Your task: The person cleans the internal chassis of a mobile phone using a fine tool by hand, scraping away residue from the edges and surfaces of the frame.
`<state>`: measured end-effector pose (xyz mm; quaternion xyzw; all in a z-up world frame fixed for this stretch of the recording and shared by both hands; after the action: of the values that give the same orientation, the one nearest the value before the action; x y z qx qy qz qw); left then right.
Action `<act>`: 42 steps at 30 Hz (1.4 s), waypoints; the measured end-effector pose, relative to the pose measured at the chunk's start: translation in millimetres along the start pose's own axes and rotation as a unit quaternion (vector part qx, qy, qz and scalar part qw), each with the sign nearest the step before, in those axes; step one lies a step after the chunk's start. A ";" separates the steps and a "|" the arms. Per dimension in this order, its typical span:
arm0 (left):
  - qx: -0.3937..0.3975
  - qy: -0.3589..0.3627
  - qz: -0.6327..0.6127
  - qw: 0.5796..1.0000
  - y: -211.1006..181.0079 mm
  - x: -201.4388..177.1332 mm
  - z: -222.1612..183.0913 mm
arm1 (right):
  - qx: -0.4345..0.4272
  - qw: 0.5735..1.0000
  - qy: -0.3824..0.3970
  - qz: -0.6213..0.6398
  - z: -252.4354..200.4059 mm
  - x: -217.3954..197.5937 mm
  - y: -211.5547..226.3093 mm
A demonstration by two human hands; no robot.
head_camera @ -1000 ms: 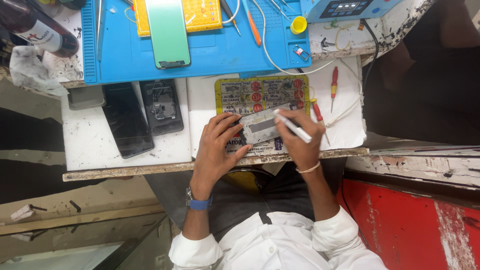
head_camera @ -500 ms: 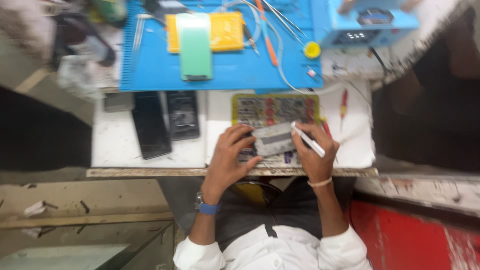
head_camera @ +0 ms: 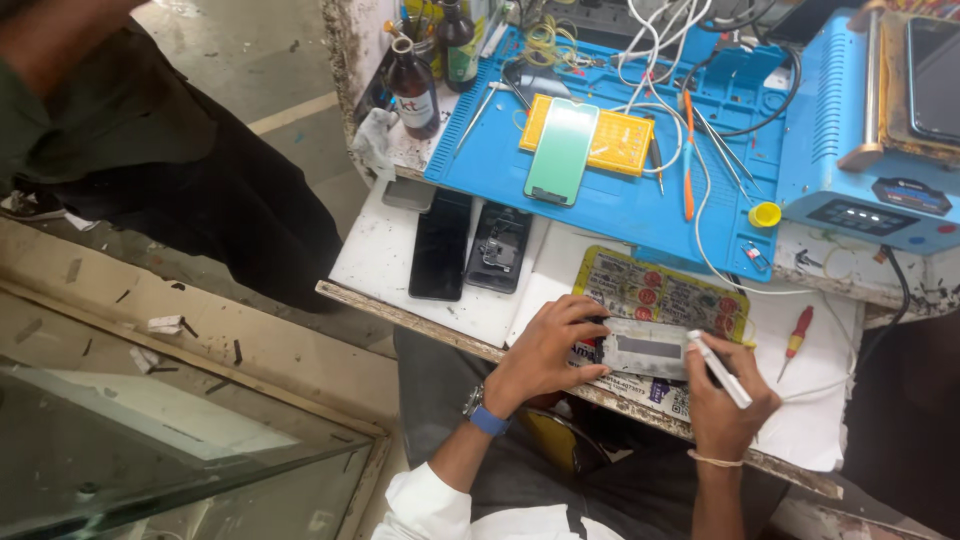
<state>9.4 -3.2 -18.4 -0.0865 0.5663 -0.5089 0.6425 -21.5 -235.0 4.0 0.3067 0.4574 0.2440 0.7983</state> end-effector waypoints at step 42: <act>-0.004 -0.009 0.011 1.000 0.1 -0.3 -0.2 | 0.008 1.000 -0.015 -0.010 -4.4 -8.3 -30.5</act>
<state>9.3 -2.9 -18.3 -0.0872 0.5635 -0.4992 0.6524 -25.9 -260.4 -14.7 0.3122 0.4498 0.2280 0.8051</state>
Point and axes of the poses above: each hand's wrist, its own z-axis towards the middle knuckle, its own x-axis out of the palm, y = z × x, the point moved 1 cm from there along z, towards the middle knuckle, and after that the axes turned 3 degrees about y, right-handed, at the moved point
